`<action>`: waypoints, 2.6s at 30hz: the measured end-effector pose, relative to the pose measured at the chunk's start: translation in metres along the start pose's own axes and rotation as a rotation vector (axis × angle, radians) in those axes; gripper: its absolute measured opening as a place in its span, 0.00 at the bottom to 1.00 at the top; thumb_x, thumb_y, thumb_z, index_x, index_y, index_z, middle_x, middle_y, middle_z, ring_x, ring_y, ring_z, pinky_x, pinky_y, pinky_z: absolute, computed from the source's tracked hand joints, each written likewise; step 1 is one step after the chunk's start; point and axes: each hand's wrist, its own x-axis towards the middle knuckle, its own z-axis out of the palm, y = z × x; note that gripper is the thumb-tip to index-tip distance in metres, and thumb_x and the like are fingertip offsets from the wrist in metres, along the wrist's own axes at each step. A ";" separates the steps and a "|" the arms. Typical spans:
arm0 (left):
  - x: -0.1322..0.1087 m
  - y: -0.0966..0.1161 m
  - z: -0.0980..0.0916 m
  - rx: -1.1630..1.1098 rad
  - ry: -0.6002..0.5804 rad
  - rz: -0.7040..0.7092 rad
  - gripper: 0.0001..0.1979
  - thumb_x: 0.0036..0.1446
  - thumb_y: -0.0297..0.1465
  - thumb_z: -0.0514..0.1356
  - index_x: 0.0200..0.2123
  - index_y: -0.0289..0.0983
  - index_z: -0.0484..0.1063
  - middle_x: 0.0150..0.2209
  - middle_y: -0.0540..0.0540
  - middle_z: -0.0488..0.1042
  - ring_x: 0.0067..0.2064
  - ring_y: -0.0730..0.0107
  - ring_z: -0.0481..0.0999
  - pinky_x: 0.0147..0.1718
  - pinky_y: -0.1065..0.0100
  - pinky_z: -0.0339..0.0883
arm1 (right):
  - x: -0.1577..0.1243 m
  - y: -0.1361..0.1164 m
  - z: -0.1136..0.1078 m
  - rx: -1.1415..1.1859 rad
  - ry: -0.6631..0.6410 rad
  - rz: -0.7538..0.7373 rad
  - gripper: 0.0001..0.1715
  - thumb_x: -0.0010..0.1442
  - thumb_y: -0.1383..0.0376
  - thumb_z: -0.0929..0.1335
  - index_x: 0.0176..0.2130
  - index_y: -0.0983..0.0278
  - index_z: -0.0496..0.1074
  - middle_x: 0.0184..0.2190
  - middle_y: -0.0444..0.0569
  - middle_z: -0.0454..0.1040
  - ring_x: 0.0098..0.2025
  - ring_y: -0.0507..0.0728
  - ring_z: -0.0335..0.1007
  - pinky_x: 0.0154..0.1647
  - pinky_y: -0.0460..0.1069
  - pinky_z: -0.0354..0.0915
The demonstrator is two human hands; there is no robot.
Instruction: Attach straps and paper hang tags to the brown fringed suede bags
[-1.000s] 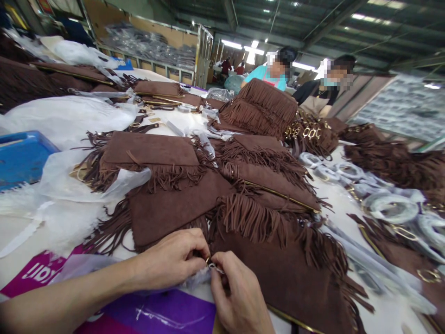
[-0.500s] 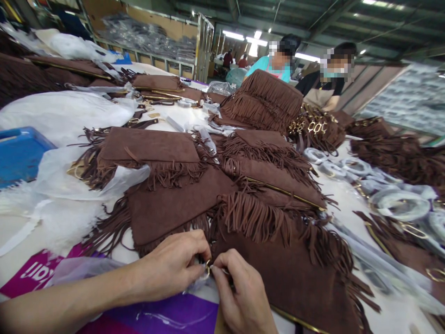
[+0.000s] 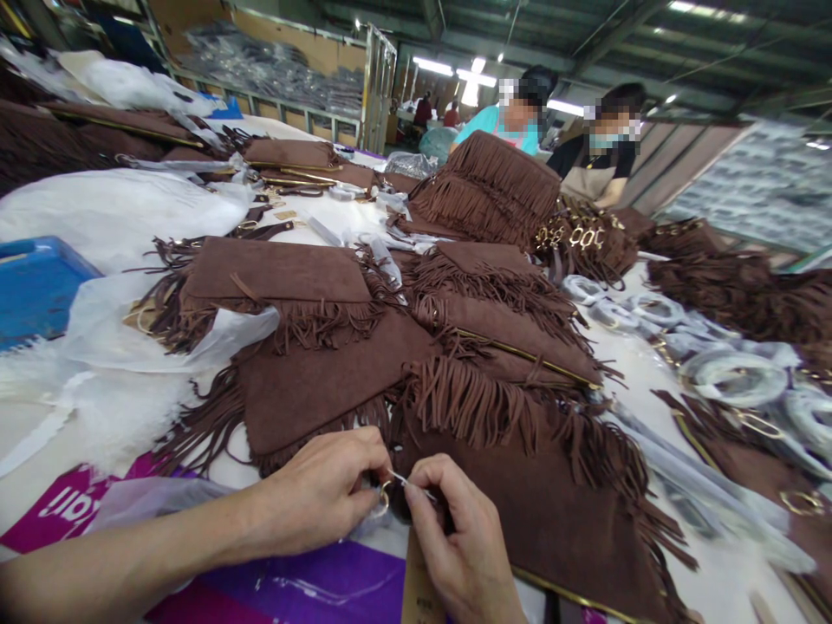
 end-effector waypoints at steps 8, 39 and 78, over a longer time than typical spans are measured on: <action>-0.001 0.001 -0.002 -0.005 -0.003 0.003 0.09 0.49 0.24 0.57 0.32 0.39 0.74 0.34 0.50 0.73 0.36 0.68 0.72 0.36 0.70 0.63 | -0.002 0.000 -0.008 -0.053 -0.161 -0.018 0.10 0.64 0.70 0.62 0.29 0.60 0.62 0.25 0.42 0.67 0.24 0.51 0.64 0.25 0.43 0.61; 0.000 0.003 -0.002 0.001 0.010 0.012 0.08 0.48 0.25 0.57 0.31 0.40 0.74 0.32 0.51 0.72 0.34 0.70 0.70 0.32 0.70 0.58 | -0.003 -0.002 0.001 -0.148 -0.141 -0.056 0.10 0.60 0.71 0.61 0.28 0.61 0.62 0.22 0.38 0.62 0.21 0.48 0.60 0.22 0.42 0.56; 0.016 0.000 0.002 -0.554 0.263 0.008 0.05 0.54 0.30 0.56 0.29 0.35 0.70 0.22 0.53 0.67 0.24 0.73 0.66 0.25 0.72 0.58 | 0.013 0.002 0.011 0.222 0.073 0.158 0.15 0.65 0.61 0.65 0.27 0.61 0.68 0.27 0.42 0.67 0.30 0.53 0.62 0.31 0.45 0.57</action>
